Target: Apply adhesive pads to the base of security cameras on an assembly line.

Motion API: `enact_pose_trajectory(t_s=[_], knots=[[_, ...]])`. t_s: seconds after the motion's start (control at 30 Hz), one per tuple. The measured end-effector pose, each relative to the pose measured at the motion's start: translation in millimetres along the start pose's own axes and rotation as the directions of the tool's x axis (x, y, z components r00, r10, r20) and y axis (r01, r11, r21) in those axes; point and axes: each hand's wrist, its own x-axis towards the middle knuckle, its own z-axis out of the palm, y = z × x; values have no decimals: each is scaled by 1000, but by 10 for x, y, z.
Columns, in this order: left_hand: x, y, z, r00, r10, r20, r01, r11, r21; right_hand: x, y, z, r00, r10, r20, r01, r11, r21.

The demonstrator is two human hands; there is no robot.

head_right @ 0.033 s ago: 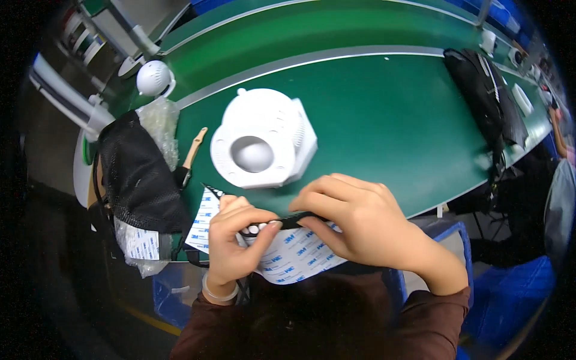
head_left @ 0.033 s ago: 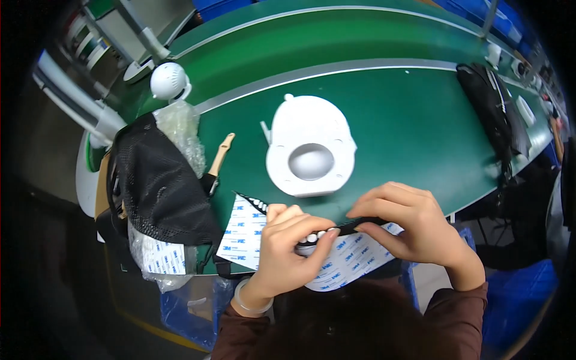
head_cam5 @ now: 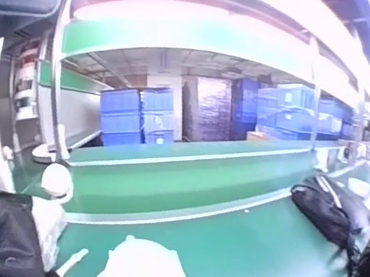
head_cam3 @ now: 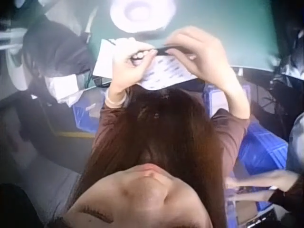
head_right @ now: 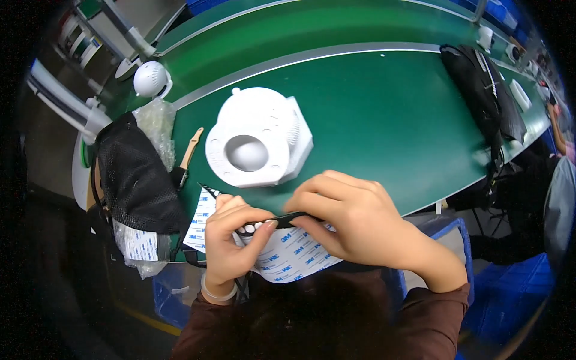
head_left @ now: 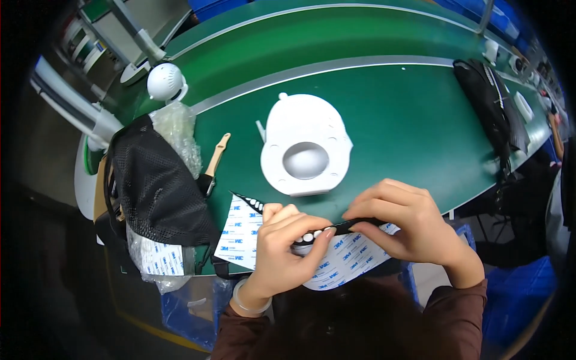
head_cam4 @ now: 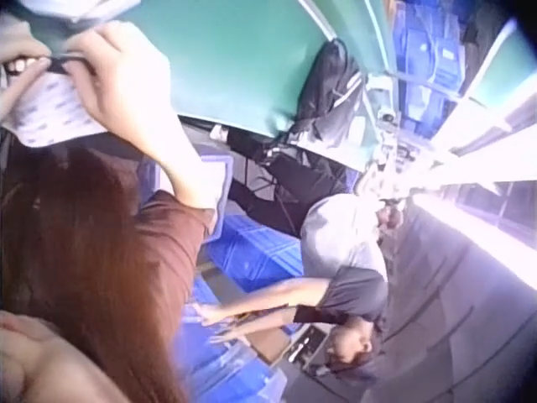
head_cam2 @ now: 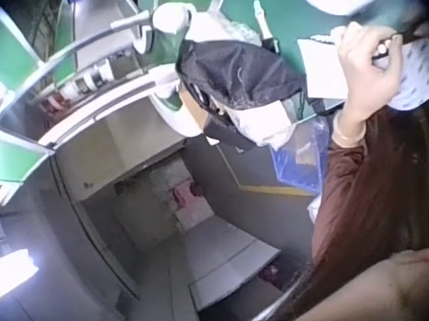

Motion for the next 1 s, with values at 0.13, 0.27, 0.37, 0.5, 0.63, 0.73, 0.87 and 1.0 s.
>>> enact_pose_trajectory(t_s=[0.13, 0.27, 0.37, 0.5, 0.63, 0.73, 0.87, 1.0], knots=[[-14, 64, 32, 999, -7, 42, 8, 1000, -25, -71, 2, 58, 999, -42, -33, 42, 999, 2], [-46, 77, 60, 999, -11, 43, 11, 1000, -8, -123, -29, 59, 1000, 2, -3, -2, 1000, -5], [-57, 84, 78, 1000, -19, 4, 19, 1000, 17, -139, -45, 96, 999, 8, -45, -9, 1000, -30], [-74, 100, 58, 1000, -21, -20, 22, 997, 71, -137, -60, 187, 995, -7, -98, 3, 999, -34], [-50, 83, 73, 1000, -14, -13, 14, 998, 64, -160, -53, 263, 988, -5, -154, -7, 997, -83], [-51, 35, 98, 999, -17, -36, 19, 998, 52, -168, -44, 314, 982, -39, -183, 11, 988, -153], [-109, 51, 107, 994, -85, -72, 90, 993, 77, -223, -42, 395, 962, -140, -233, 92, 974, -207], [-103, 61, 159, 990, -106, -97, 110, 993, 42, -215, 26, 427, 965, -80, -250, 42, 988, -150]])
